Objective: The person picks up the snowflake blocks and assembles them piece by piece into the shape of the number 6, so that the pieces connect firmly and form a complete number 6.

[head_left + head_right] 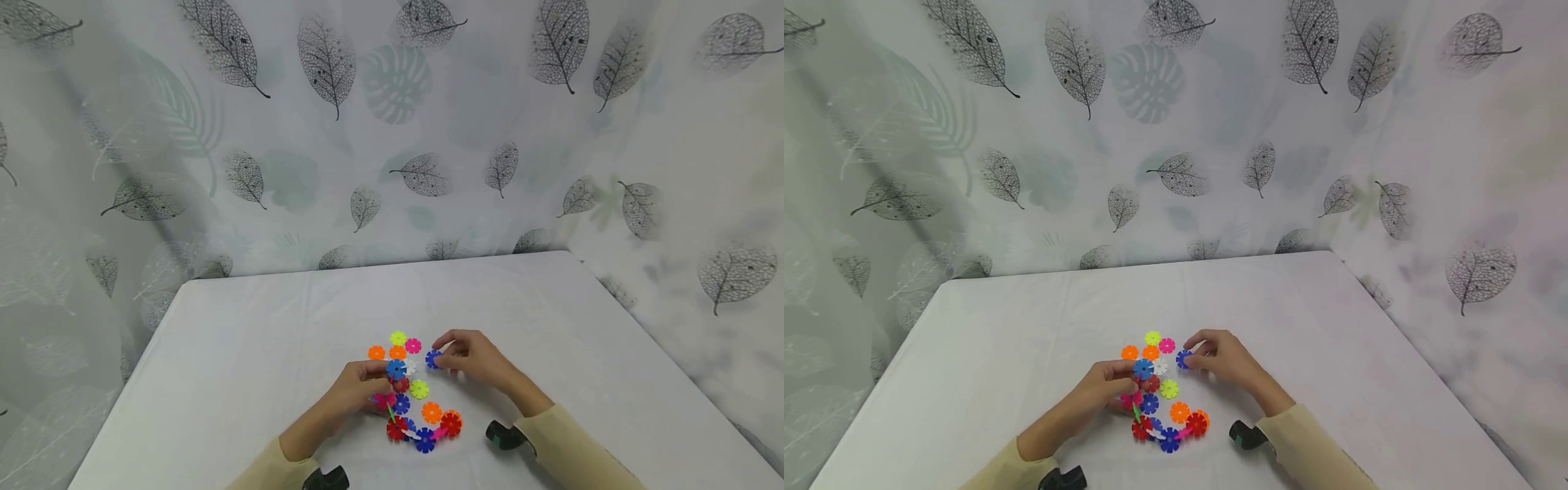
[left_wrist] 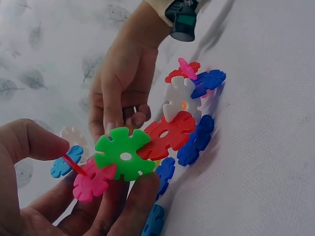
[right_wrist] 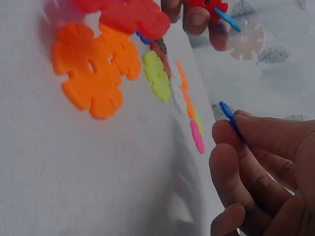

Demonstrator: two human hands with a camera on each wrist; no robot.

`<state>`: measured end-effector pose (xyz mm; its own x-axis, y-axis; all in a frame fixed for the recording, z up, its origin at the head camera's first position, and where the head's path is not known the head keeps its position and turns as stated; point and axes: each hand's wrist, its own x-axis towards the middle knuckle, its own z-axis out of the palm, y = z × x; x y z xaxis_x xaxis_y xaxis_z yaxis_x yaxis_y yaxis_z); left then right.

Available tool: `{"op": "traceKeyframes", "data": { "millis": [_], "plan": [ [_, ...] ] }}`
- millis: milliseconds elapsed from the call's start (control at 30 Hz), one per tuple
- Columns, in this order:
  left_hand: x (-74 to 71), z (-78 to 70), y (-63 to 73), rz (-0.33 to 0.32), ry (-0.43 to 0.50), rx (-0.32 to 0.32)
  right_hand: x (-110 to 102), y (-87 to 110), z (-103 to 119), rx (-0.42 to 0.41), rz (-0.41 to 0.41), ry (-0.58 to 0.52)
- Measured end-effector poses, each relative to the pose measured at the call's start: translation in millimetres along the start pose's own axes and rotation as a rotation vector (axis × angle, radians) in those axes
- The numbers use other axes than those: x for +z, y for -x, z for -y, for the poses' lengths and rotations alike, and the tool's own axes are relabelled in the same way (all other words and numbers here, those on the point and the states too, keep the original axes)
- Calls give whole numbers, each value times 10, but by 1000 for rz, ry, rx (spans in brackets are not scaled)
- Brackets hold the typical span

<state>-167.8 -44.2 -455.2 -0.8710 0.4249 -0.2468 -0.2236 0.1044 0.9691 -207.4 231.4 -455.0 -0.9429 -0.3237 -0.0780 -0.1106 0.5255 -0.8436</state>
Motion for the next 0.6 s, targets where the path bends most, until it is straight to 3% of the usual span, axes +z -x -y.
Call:
{"op": "traceKeyframes", "data": {
  "millis": [167, 600],
  "plan": [
    [-3, 9, -5, 5, 0, -4, 23, 43, 72, -78, 46, -46],
    [1, 19, -2, 30, 30, 1, 61, 95, 206, -127, 55, -121]
  ]
}}
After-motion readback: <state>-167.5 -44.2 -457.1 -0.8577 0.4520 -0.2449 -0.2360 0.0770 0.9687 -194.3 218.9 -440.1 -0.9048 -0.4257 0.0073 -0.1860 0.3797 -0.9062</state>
